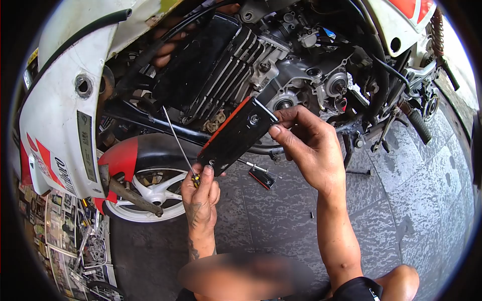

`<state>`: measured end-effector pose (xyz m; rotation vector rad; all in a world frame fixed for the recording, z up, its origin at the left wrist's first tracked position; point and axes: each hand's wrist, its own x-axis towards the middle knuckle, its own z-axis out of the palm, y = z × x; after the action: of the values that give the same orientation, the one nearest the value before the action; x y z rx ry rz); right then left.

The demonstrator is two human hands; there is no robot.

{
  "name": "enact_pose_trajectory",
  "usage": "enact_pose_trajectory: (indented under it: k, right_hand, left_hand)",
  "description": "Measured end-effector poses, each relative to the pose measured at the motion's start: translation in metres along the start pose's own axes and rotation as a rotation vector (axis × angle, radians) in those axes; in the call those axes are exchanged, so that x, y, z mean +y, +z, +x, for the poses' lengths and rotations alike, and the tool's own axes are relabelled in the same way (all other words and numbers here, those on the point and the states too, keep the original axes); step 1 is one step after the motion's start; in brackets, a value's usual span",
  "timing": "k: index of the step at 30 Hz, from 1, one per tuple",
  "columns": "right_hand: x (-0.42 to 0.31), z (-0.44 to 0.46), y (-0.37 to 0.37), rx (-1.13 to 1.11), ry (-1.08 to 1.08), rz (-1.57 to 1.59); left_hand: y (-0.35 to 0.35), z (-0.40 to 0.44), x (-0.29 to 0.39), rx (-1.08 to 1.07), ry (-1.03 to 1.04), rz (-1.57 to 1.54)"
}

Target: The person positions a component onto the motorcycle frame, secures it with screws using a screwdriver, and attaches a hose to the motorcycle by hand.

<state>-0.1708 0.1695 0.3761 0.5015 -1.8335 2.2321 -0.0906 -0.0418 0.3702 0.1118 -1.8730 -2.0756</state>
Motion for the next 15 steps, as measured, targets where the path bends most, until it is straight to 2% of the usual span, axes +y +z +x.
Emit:
enact_pose_trajectory:
  k: [5, 9, 11, 13, 15]
  right_hand:
    - [-0.002, -0.002, 0.002, -0.013, 0.084, 0.06]
    - [0.006, 0.004, 0.009, 0.025, 0.053, 0.058]
    - [0.009, 0.011, 0.017, 0.114, -0.057, 0.118]
    - [0.004, 0.023, 0.022, 0.129, -0.077, 0.119]
    - [-0.006, 0.036, 0.029, 0.186, -0.176, 0.126]
  left_hand:
    - [-0.001, -0.002, 0.002, 0.062, 0.062, 0.097]
    - [0.011, 0.003, 0.008, 0.156, 0.104, 0.202]
    - [0.016, 0.008, 0.011, 0.17, 0.123, 0.214]
    - [0.019, 0.018, 0.013, 0.185, 0.139, 0.227]
    - [0.022, 0.037, 0.016, 0.219, 0.271, 0.306]
